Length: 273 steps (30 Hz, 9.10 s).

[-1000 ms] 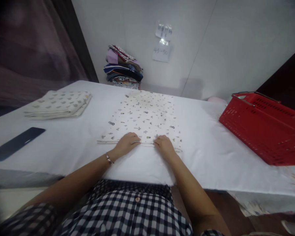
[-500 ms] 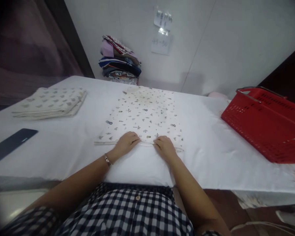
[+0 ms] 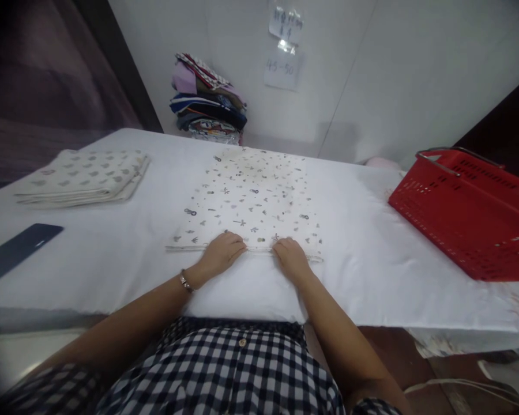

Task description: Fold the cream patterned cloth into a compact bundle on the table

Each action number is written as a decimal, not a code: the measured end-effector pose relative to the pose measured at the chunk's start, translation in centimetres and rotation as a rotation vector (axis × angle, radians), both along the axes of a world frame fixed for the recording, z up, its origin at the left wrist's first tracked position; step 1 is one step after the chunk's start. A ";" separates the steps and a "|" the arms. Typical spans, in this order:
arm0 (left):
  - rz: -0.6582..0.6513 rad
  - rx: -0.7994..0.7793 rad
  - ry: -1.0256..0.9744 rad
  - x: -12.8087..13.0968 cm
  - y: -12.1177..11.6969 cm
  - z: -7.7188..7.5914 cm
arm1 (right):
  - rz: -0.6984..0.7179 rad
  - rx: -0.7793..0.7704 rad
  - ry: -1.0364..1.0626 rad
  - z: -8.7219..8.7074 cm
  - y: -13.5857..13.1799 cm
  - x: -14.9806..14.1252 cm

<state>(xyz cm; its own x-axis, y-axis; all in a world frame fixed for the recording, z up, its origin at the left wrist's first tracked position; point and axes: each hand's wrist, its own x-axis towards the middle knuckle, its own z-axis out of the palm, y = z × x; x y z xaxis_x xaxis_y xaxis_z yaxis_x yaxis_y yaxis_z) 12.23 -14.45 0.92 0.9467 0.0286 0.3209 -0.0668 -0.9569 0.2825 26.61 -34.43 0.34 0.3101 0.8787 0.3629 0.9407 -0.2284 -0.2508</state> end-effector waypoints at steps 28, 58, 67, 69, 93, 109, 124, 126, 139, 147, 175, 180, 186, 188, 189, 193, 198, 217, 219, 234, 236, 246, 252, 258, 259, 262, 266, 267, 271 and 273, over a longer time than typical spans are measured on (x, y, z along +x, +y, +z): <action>-0.074 -0.006 0.042 0.1 0.6 -0.4 | 0.054 -0.031 -0.029 0.2 -0.4 -0.2; 0.022 0.093 -0.021 0.9 -0.3 -0.1 | -0.039 -0.014 -0.134 0.0 -1.1 0.8; 0.011 0.175 -0.155 1.3 -0.1 -0.4 | -0.029 0.041 -0.120 0.1 -1.5 0.8; 0.002 0.191 -0.189 1.2 -0.3 -0.6 | -0.010 0.044 -0.102 0.2 -1.4 0.8; -0.142 0.169 -0.088 -0.7 -2.8 0.2 | -0.060 0.009 -0.018 -0.7 -1.4 0.8; -0.096 0.042 -0.043 -0.4 -2.8 0.0 | 0.032 0.019 -0.077 -0.1 -0.9 -0.2; -0.037 -0.091 -0.058 -0.3 -3.0 0.0 | 0.142 -0.022 -0.049 0.3 1.2 -2.4; -0.031 -0.100 -0.052 -0.3 -3.0 0.1 | 0.123 -0.038 -0.060 0.2 1.2 -2.3; 0.170 0.165 0.025 -1.8 -1.7 0.2 | 0.113 0.094 -0.040 -1.3 1.1 -1.5; 0.270 0.254 -0.001 -5.3 2.3 0.1 | 0.122 0.109 -0.046 -1.2 1.2 -1.6; 0.120 0.264 -0.030 -7.6 3.6 0.2 | 0.170 -0.197 -0.259 0.9 5.0 -5.0; 0.188 0.240 0.039 -7.7 3.0 0.3 | 0.162 -0.223 -0.259 0.3 6.4 -5.6; 0.315 0.213 0.086 -9.3 4.3 0.3 | 0.196 -0.162 -0.255 -0.7 6.4 -5.2; 0.368 0.208 0.100 -10.1 5.2 0.4 | 0.207 -0.147 -0.249 -0.7 6.4 -5.1; 0.399 0.209 0.100 -10.6 5.6 0.5 | 0.213 -0.143 -0.244 -0.7 6.4 -5.1; 0.495 0.209 0.070 -11.9 6.8 0.5 | 0.230 -0.138 -0.232 -0.5 6.5 -5.2; 0.513 0.178 0.070 -12.7 7.3 0.6 | 0.219 -0.138 -0.227 -0.6 6.5 -5.2; 0.168 0.176 0.083 -2.1 -2.1 1.4 | 0.081 -0.215 -0.180 0.2 5.7 -4.6; 0.162 0.195 0.118 -1.6 -1.8 1.2 | 0.050 -0.210 -0.188 0.1 4.5 -4.2; 0.115 0.138 0.001 -1.7 -0.7 -0.3 | -0.612 0.017 0.130 0.2 -12.0 2.2; 0.117 0.140 -0.002 -1.7 -0.7 -0.3 | -0.699 0.083 0.300 -0.1 -12.7 2.3; 0.107 0.130 -0.018 -1.7 -0.5 -0.6 | -0.790 -0.055 0.628 1.9 -9.8 4.0; 0.100 0.124 -0.013 -1.7 -0.5 -0.5 | -0.821 -0.165 0.666 2.5 -8.9 5.4; 0.103 0.137 -0.015 -1.7 -0.6 -0.4 | -0.830 -0.272 0.670 3.5 -8.1 5.7; 0.103 0.140 -0.015 -1.7 -0.6 -0.5 | -0.831 -0.284 0.670 3.6 -7.9 5.8; 0.104 0.131 -0.017 -1.7 -0.5 -0.6 | -0.834 -0.290 0.676 3.9 -7.5 5.8; 0.103 0.115 -0.002 -1.6 -0.5 -0.5 | -0.836 -0.266 0.716 4.1 -7.2 5.9; 0.103 0.116 0.004 -1.6 -0.5 -0.5 | -0.835 -0.258 0.733 4.2 -7.2 5.9; 0.098 0.123 0.009 -1.7 -0.5 -0.4 | -0.820 -0.216 0.816 5.2 -7.2 6.1; 0.095 0.130 0.008 -1.7 -0.4 -0.5 | -0.800 -0.194 0.868 5.8 -7.3 6.3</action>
<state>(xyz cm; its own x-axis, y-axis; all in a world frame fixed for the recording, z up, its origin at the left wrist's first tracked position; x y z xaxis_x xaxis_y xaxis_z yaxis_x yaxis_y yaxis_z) 10.56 -14.87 0.43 0.9442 0.0771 0.3203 0.0275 -0.9873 0.1564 32.94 -41.77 6.15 0.8698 0.3421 -0.3556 0.0483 -0.7762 -0.6286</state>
